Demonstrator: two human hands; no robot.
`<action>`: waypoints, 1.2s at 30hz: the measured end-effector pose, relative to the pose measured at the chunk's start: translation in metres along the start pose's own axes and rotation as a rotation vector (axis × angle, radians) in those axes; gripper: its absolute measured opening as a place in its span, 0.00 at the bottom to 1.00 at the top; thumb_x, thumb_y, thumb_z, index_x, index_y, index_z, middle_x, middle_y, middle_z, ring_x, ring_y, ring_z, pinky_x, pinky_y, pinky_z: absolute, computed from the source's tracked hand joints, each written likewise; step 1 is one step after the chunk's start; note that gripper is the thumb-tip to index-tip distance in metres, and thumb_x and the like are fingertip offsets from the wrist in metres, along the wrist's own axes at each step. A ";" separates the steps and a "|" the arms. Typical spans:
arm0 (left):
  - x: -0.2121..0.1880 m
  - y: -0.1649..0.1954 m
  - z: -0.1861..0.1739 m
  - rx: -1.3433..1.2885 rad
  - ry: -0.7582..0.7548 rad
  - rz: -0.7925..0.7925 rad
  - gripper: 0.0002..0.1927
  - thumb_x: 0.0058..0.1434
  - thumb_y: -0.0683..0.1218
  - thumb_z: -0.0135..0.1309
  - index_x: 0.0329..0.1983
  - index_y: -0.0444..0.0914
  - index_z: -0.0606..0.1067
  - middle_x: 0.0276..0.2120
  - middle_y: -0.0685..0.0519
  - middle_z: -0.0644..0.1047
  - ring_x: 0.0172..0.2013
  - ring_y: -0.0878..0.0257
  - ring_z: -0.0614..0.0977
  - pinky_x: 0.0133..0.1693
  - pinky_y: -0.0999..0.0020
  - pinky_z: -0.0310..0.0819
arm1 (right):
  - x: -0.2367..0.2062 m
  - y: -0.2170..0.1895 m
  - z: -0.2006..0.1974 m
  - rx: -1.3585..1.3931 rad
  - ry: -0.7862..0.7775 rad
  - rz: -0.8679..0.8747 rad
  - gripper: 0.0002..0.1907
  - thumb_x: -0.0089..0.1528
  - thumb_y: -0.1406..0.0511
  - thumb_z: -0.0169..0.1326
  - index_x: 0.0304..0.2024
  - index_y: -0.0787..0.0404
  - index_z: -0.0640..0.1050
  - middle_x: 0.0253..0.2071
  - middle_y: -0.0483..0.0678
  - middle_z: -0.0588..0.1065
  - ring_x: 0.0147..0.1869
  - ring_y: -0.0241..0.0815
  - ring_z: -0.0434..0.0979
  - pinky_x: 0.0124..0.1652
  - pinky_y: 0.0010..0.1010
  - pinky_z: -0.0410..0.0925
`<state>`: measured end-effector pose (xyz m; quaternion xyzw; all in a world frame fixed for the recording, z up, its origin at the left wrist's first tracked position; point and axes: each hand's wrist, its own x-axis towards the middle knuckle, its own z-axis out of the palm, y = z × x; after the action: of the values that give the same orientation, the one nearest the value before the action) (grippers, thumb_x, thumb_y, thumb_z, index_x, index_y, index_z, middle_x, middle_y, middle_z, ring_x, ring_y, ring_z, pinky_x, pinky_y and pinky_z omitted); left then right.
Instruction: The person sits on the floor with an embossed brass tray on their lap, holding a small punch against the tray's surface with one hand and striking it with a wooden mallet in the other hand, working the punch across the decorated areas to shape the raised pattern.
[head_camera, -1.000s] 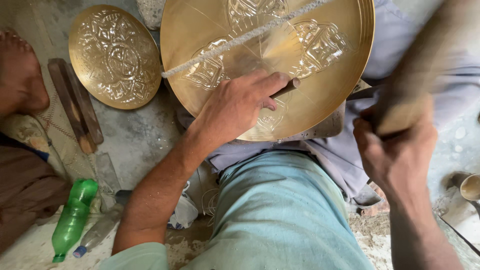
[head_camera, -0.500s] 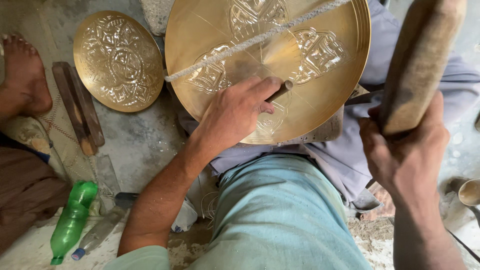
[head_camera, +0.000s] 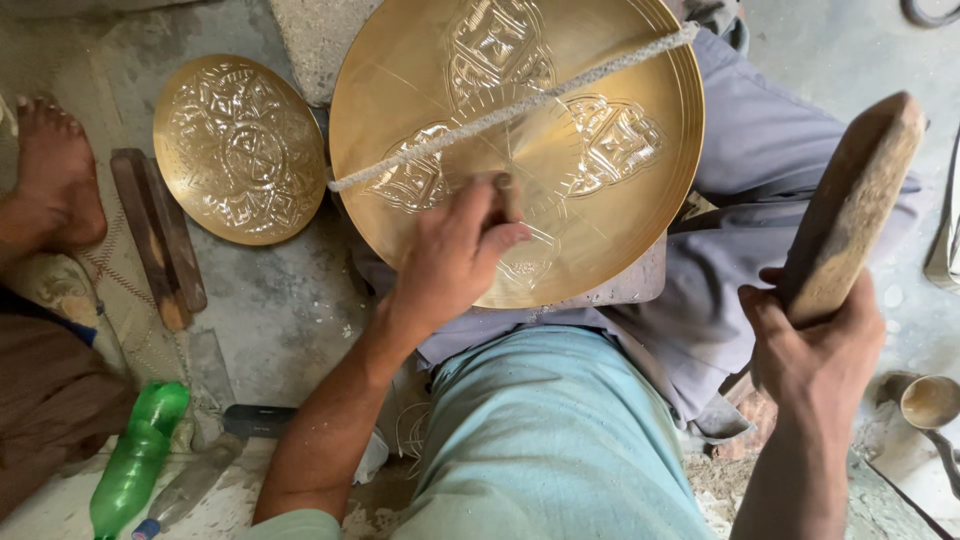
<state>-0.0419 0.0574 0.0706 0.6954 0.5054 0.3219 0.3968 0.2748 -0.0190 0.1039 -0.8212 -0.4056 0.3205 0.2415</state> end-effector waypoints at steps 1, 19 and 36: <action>0.004 0.001 0.005 -0.021 -0.044 0.033 0.19 0.66 0.43 0.62 0.55 0.37 0.70 0.39 0.50 0.81 0.39 0.57 0.86 0.40 0.60 0.81 | -0.001 0.007 0.001 0.000 0.007 0.008 0.20 0.60 0.69 0.65 0.53 0.69 0.74 0.47 0.53 0.81 0.47 0.42 0.81 0.48 0.33 0.73; 0.055 0.010 0.035 0.192 -0.551 0.266 0.23 0.63 0.41 0.56 0.62 0.46 0.72 0.42 0.51 0.80 0.38 0.54 0.86 0.36 0.57 0.81 | -0.027 0.034 0.005 0.328 0.108 -0.167 0.28 0.58 0.70 0.59 0.58 0.70 0.65 0.49 0.54 0.76 0.51 0.44 0.79 0.51 0.35 0.75; 0.050 0.018 0.030 0.203 -0.576 0.163 0.21 0.66 0.38 0.49 0.61 0.48 0.73 0.39 0.55 0.78 0.38 0.62 0.88 0.36 0.61 0.82 | -0.010 0.014 0.014 0.052 -0.053 -0.265 0.25 0.62 0.75 0.55 0.62 0.64 0.70 0.46 0.57 0.78 0.46 0.45 0.80 0.48 0.36 0.73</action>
<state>0.0060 0.0953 0.0741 0.8321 0.3443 0.0903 0.4253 0.2674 -0.0333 0.0888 -0.7452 -0.5081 0.3179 0.2923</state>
